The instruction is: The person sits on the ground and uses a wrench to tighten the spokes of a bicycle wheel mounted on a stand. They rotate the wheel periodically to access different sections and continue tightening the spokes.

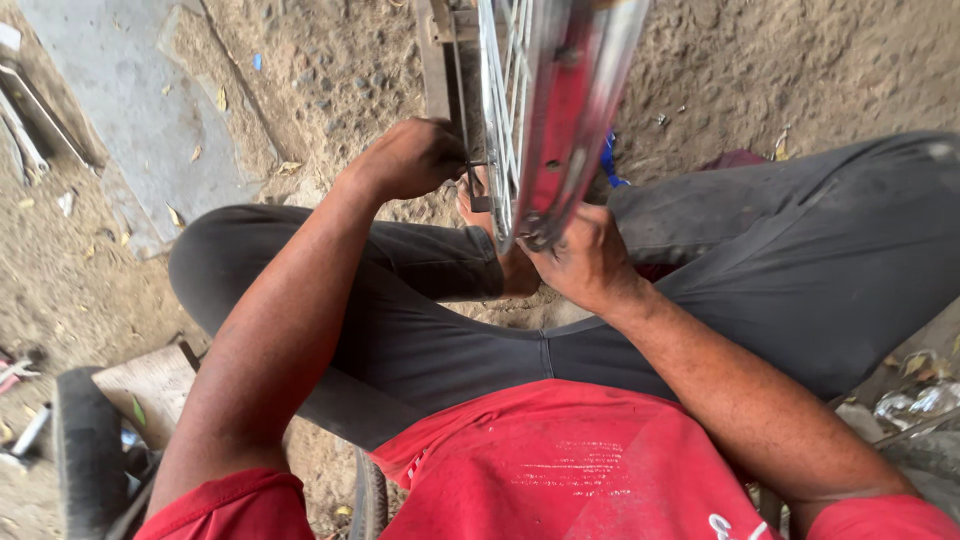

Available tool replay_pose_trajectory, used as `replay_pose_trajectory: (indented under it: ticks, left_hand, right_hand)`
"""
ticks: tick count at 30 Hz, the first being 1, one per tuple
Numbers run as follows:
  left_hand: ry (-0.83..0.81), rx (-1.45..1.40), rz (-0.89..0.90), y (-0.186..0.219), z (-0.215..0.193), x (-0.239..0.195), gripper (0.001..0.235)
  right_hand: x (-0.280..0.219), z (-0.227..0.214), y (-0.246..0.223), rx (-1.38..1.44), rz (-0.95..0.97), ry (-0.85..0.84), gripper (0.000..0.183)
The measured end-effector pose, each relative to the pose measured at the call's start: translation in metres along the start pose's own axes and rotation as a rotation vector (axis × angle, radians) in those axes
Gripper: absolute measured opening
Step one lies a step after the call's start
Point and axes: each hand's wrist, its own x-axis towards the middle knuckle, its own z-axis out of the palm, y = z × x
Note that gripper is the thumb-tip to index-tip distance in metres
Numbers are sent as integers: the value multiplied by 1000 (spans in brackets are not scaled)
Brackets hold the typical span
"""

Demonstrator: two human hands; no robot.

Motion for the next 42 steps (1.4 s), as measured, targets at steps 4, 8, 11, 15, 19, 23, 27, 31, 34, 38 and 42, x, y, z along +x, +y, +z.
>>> replay_pose_trajectory:
  ticks: [4,8,11,15,19,23,27,31,34,38,42]
  left_hand:
    - [-48,-28,-184,-8,4,-7,18]
    - [250,-279,138,-21,4,-15,36]
    - [313,-259,-77,-19,0,-13,32]
    - [404,-302,-124,4,-12,-13,26]
    - [421,-215,-3,34,-13,-9,27]
    - [407,-723,-120,61,-4,-8,24]
    - [333,-971,-197,73,-16,-15,26]
    - [224,-880,-363,77,-28,-24,28]
    - [198,-1172,-377,82,-36,-24,31]
    - [260,-1192,-468,95,-37,-24,30]
    - [319,-827,-441,104,-25,-22,29]
  right_hand:
    - [-5,0,-2,72,61,-3,16]
    - [-1,6,1,182,235,-33,39]
    - [9,21,8,39,248,-115,53]
    - [10,27,13,54,308,-196,49]
    - [8,20,12,55,291,-158,46]
    - [11,15,14,49,302,-184,34]
    - [12,19,17,-1,327,-248,25]
    - [5,33,29,-33,309,-246,21]
    - [5,43,38,-38,236,-208,19]
    - [6,52,41,-52,243,-201,13]
    - [4,42,38,-81,217,-147,15]
